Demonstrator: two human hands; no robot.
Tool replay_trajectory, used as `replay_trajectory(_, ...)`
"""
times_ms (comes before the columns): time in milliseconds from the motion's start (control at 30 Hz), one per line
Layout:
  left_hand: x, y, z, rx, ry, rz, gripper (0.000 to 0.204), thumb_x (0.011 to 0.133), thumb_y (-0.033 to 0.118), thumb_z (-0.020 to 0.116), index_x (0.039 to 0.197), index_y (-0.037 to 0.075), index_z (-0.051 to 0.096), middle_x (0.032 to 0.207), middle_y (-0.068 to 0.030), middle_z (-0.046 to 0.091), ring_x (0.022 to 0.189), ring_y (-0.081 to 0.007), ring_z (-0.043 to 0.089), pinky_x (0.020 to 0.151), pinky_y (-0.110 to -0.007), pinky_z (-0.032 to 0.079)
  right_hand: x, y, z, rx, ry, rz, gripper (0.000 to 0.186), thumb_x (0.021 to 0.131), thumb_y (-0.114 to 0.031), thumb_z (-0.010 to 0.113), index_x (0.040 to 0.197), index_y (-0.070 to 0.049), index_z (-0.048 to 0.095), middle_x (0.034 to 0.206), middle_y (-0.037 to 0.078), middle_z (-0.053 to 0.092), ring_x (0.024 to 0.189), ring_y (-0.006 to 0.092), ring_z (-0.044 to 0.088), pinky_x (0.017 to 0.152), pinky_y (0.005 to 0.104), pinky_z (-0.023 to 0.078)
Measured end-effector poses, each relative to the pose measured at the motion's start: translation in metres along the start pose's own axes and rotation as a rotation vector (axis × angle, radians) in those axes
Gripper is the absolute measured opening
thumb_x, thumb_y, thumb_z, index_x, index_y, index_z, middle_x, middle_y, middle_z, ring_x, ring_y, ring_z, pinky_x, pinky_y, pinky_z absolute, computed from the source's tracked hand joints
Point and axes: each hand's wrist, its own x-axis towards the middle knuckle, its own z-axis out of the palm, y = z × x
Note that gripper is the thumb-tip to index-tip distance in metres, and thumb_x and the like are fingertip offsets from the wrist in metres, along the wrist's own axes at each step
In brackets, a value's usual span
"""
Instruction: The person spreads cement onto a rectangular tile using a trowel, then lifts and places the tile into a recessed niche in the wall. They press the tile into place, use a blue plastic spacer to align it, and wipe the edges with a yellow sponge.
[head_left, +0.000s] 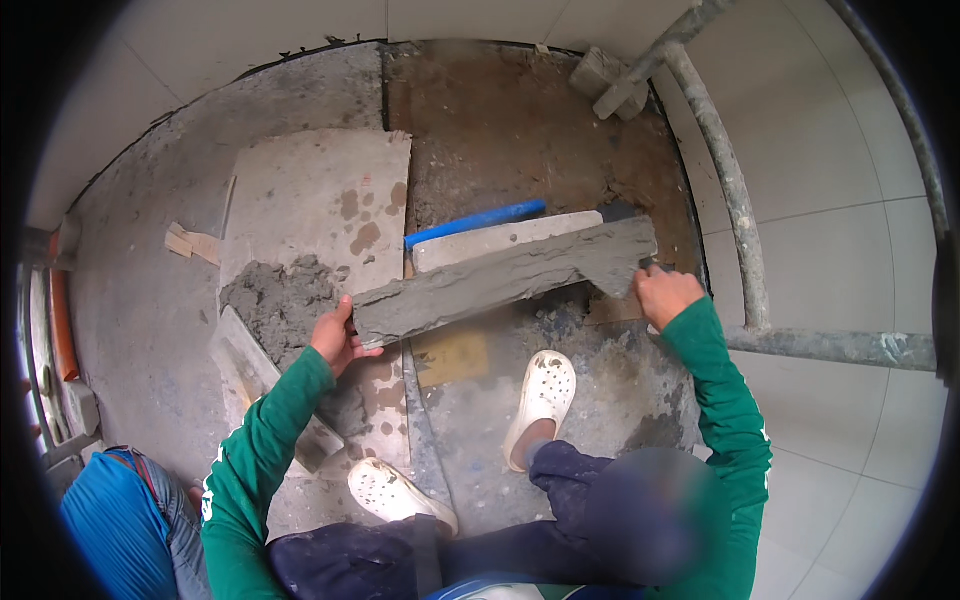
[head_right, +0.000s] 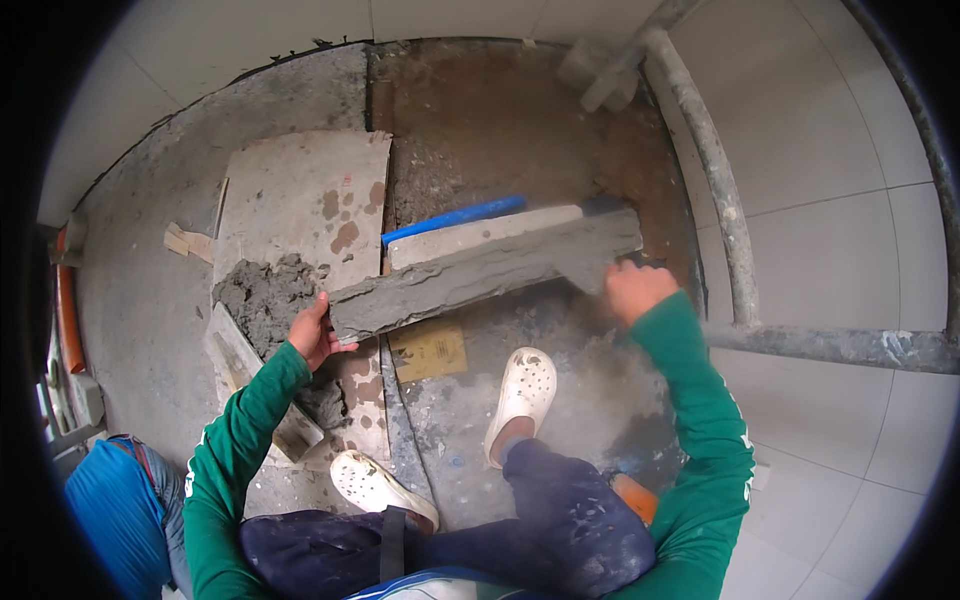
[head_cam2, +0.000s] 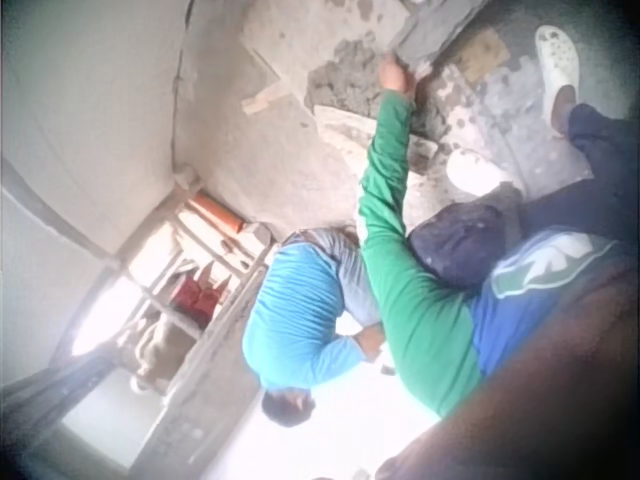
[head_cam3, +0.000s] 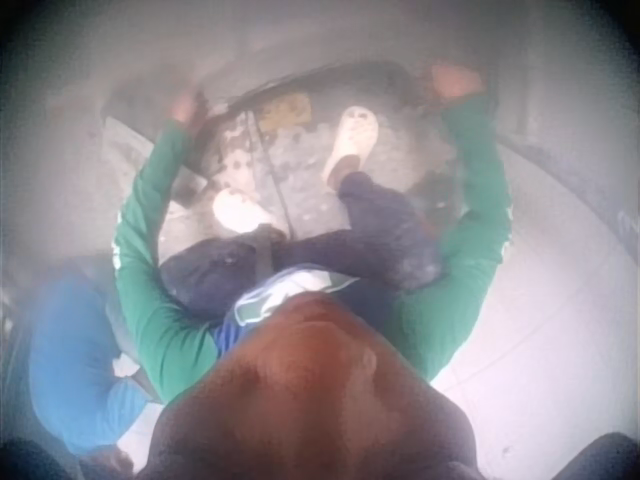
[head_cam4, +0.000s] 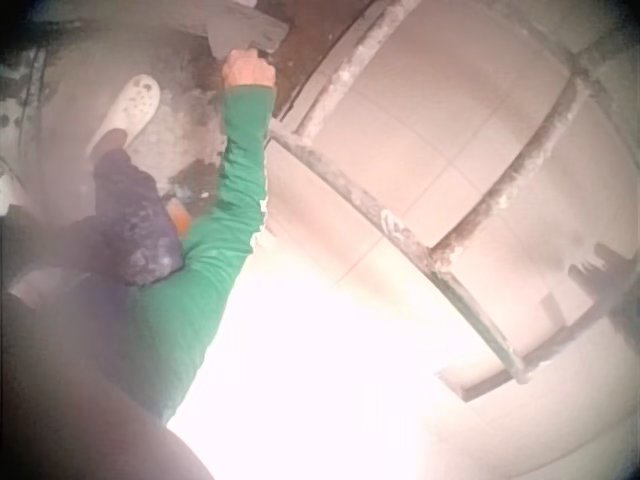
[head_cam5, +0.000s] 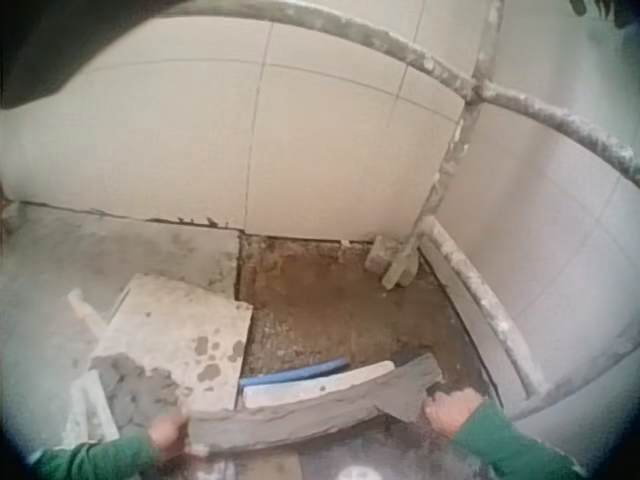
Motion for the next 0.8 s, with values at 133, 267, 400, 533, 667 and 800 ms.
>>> replay_trajectory(133,0.0,-0.001,-0.002,0.016,0.022,0.006,0.059,0.101,0.052,0.043,0.134,0.003,0.047,0.116,-0.0151,0.065,0.096,-0.0295,0.069,0.079,-0.05,0.06,0.003,-0.004,-0.013,0.151,0.07,0.061,0.025,0.097,-0.026,0.051,0.092,-0.005,0.063,0.083,0.019,0.068,0.076,0.039,0.067,0.067,0.0513,0.053)
replay_trajectory(267,-0.001,0.003,0.003,0.043,-0.007,0.001,0.059,0.101,0.053,0.044,0.132,0.003,0.047,0.115,-0.0147,0.065,0.097,-0.0296,0.069,0.079,-0.05,0.06,0.023,-0.028,-0.024,0.249,-0.102,0.113,0.028,0.093,-0.024,0.051,0.09,-0.005,0.071,0.091,0.02,0.07,0.087,0.0386,0.068,0.079,0.047,0.054)
replay_trajectory(400,-0.005,0.001,0.003,0.023,0.024,0.004,0.059,0.101,0.052,0.045,0.132,0.003,0.047,0.115,-0.0146,0.065,0.096,-0.0294,0.069,0.079,-0.05,0.06,0.014,-0.023,-0.038,0.226,-0.23,0.099,0.027,0.091,-0.024,0.054,0.09,-0.005,0.072,0.092,0.02,0.07,0.089,0.0381,0.068,0.08,0.0459,0.054)
replay_trajectory(533,-0.002,0.0,0.003,0.02,0.011,-0.008,0.059,0.101,0.052,0.044,0.133,0.002,0.046,0.117,-0.015,0.064,0.096,-0.0293,0.07,0.078,-0.049,0.061,-0.006,0.023,-0.028,-0.048,-0.216,0.104,0.028,0.094,-0.029,0.056,0.087,-0.005,0.068,0.083,0.021,0.069,0.08,0.0395,0.068,0.07,0.0492,0.055)
replay_trajectory(667,-0.004,0.003,0.006,0.055,0.017,-0.007,0.059,0.102,0.052,0.042,0.135,0.002,0.046,0.121,-0.0162,0.064,0.097,-0.0293,0.069,0.078,-0.048,0.061,-0.001,0.009,-0.03,0.125,-0.129,0.227,0.027,0.091,-0.027,0.056,0.089,-0.006,0.073,0.093,0.019,0.07,0.09,0.0376,0.068,0.078,0.0472,0.054)
replay_trajectory(800,-0.003,0.002,0.006,0.042,0.002,-0.008,0.059,0.102,0.052,0.041,0.134,0.002,0.047,0.12,-0.0159,0.064,0.097,-0.0288,0.07,0.077,-0.048,0.061,0.019,-0.002,-0.017,0.192,-0.125,0.188,0.025,0.089,-0.026,0.057,0.09,-0.006,0.073,0.092,0.019,0.07,0.09,0.0374,0.068,0.08,0.0479,0.054)
